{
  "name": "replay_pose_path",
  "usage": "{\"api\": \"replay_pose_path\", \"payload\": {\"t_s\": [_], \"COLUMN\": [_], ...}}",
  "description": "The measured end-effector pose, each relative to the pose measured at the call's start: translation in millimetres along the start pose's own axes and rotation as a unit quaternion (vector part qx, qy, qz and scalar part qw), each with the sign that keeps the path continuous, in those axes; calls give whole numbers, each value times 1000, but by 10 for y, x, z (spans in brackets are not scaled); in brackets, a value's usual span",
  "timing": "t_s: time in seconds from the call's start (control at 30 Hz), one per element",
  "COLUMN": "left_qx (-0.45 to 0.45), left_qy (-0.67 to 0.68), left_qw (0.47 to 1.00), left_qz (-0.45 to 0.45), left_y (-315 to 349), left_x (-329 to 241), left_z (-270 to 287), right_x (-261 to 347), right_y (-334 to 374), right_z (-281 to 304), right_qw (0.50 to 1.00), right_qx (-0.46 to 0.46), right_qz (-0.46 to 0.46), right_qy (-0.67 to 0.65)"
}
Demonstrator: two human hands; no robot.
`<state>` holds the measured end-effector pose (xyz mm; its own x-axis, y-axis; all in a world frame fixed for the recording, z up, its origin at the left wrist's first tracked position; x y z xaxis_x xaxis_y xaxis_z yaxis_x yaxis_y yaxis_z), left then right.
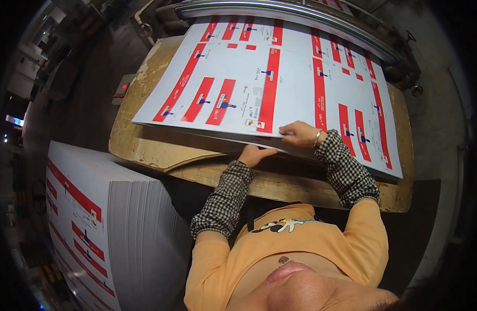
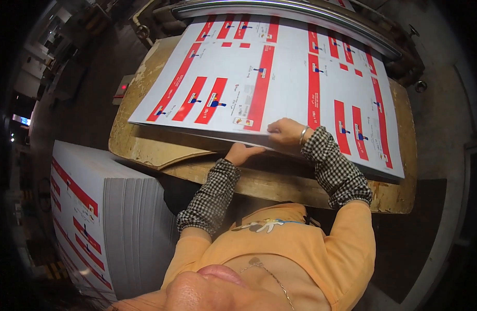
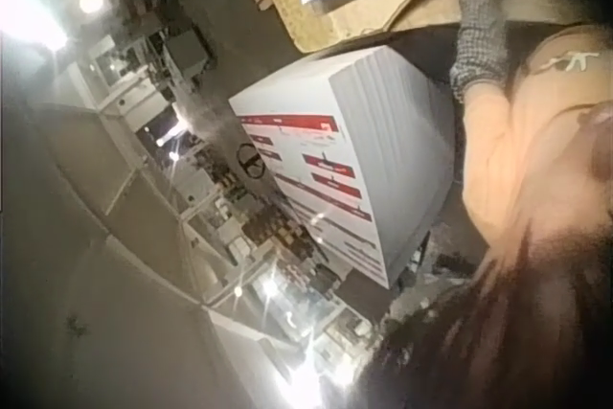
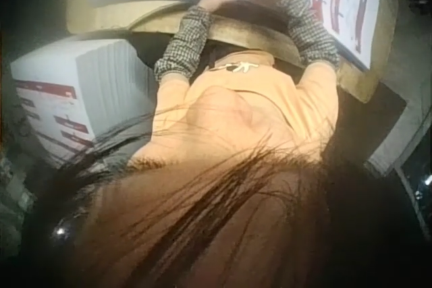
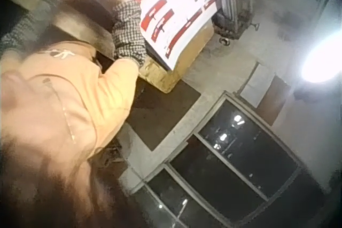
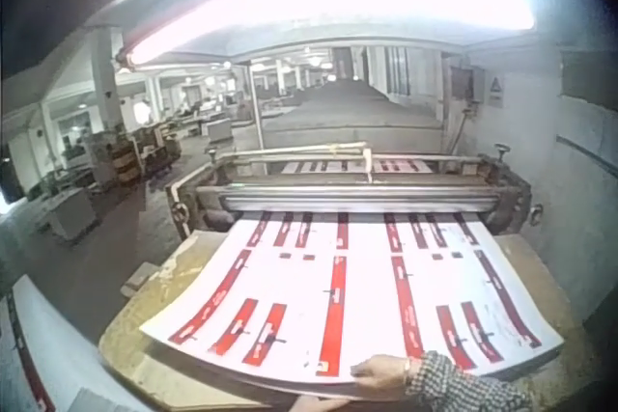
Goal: Manually feeding large printed paper sheets from a stack into an industrial roller machine.
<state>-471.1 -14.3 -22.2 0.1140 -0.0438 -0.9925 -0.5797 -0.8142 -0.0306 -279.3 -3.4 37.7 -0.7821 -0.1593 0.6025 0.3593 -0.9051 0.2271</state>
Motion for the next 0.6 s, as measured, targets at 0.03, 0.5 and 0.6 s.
{"api": "replay_pose_path", "payload": {"t_s": [0.03, 0.5, 0.6], "left_qx": [4, 16, 10], "left_qy": [-69, -45, -38], "left_qw": [995, 998, 999], "left_qz": [69, 28, 19], "left_y": [21, 47, 34], "left_x": [-29, 57, 168], "left_z": [22, 70, 111], "right_x": [35, 7, -130], "right_y": [24, -1, -285], "right_z": [61, -28, 21], "right_qw": [1000, 992, 986], "right_qx": [-4, 89, 22], "right_qz": [-4, -88, -164], "right_qy": [3, -27, 31]}}
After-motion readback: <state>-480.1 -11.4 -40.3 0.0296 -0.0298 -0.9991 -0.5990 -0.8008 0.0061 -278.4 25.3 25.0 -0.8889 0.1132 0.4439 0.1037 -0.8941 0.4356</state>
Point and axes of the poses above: each hand's wrist, its own y-axis away from the middle knuckle, its own z-axis out of the back of the hand, x = y × z, the point moved 1 cm from there along -y, towards the middle knuckle, and after that the axes turned 12 degrees about -z, right-handed, at the moved point
